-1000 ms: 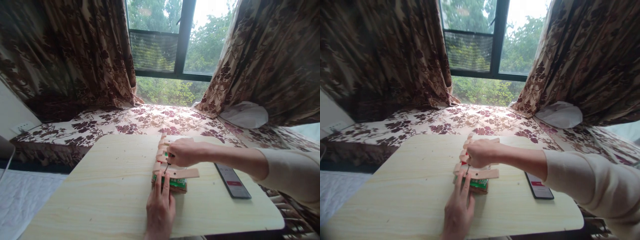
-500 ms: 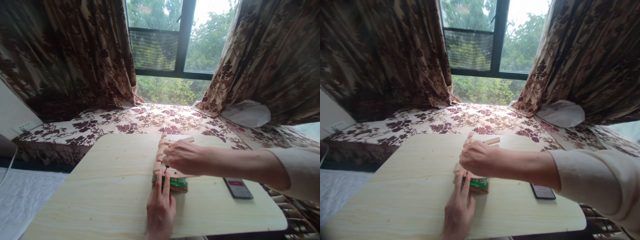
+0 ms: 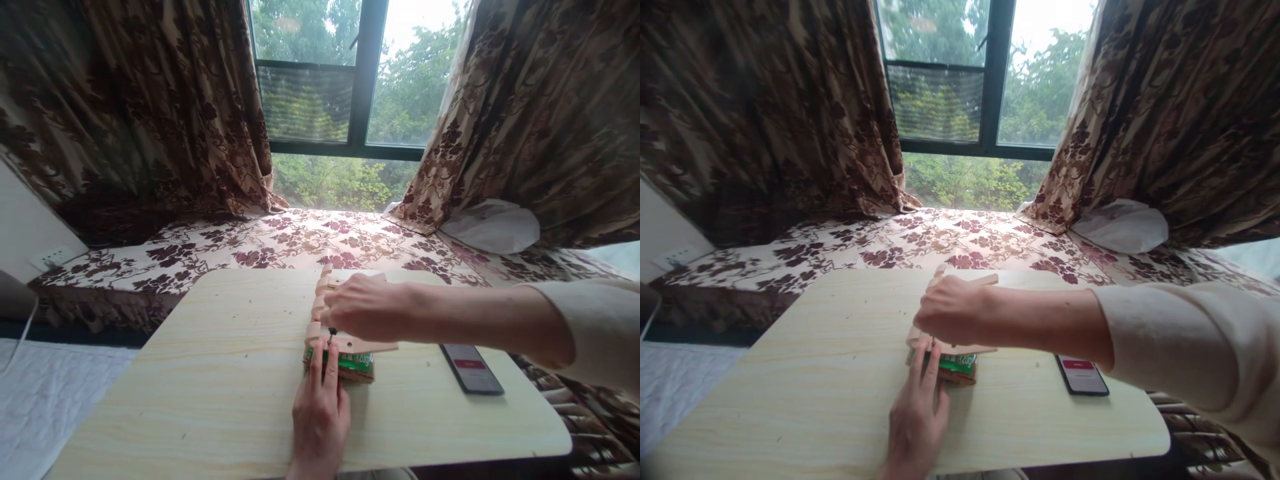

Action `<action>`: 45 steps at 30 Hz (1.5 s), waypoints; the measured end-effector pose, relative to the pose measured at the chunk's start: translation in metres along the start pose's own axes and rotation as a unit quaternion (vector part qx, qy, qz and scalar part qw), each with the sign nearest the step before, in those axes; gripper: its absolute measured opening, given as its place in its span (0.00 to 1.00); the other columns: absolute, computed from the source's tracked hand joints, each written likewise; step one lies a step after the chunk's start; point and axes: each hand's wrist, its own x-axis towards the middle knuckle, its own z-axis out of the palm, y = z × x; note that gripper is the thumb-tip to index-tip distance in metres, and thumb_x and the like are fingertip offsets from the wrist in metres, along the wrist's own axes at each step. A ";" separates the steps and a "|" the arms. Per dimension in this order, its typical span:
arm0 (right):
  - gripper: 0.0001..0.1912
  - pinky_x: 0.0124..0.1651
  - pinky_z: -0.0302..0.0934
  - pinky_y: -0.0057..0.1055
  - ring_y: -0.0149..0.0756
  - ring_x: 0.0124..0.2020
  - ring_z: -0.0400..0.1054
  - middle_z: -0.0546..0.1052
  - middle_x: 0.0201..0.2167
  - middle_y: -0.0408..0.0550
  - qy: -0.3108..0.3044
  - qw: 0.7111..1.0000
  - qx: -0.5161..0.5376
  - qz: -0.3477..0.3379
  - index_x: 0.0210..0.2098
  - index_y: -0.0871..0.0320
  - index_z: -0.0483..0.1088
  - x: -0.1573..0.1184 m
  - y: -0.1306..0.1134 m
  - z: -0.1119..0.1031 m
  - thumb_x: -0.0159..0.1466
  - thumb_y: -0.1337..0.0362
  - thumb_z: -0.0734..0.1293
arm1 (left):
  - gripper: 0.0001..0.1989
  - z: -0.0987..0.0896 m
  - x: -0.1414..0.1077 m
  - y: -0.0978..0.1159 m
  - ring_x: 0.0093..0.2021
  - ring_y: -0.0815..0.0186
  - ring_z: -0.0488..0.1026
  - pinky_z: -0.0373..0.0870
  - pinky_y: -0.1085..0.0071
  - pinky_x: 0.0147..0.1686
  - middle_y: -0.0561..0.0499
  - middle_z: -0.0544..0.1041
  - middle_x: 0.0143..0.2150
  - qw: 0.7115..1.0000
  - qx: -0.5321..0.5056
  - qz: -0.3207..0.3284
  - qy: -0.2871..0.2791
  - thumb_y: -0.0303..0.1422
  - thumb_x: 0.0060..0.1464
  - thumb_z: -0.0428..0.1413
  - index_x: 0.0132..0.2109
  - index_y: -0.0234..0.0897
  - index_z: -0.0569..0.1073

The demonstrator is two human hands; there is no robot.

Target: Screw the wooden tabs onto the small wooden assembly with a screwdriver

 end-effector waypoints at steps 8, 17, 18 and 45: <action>0.08 0.23 0.47 0.29 0.33 0.23 0.64 0.72 0.21 0.49 0.005 1.000 0.013 0.027 0.26 0.63 0.70 0.003 -0.002 0.014 0.56 0.74 0.60 | 0.32 0.001 0.001 0.000 0.58 0.59 0.63 0.70 0.66 0.48 0.42 0.56 0.64 1.000 0.000 -0.001 0.000 0.21 0.52 0.47 0.63 0.39 0.50; 0.11 0.21 0.46 0.27 0.36 0.25 0.66 0.74 0.25 0.53 -0.029 0.988 0.065 0.138 0.32 0.63 0.72 0.002 0.004 0.006 0.57 0.63 0.61 | 0.32 -0.001 0.002 0.001 0.59 0.59 0.62 0.70 0.67 0.49 0.43 0.55 0.64 1.000 -0.001 -0.007 -0.006 0.21 0.51 0.48 0.63 0.39 0.51; 0.09 0.21 0.46 0.27 0.35 0.25 0.66 0.74 0.26 0.52 -0.026 0.992 0.053 0.114 0.34 0.63 0.71 0.002 0.003 0.004 0.57 0.66 0.62 | 0.32 -0.001 0.002 0.001 0.58 0.59 0.62 0.70 0.68 0.48 0.43 0.55 0.64 1.000 0.000 -0.006 -0.005 0.21 0.51 0.48 0.63 0.39 0.51; 0.08 0.24 0.46 0.28 0.32 0.29 0.64 0.73 0.32 0.52 0.036 0.998 -0.003 -0.045 0.33 0.63 0.70 0.003 -0.004 0.003 0.61 0.74 0.59 | 0.35 -0.002 0.002 0.002 0.59 0.57 0.61 0.69 0.64 0.50 0.42 0.55 0.64 1.000 -0.005 -0.001 0.002 0.21 0.51 0.48 0.64 0.40 0.46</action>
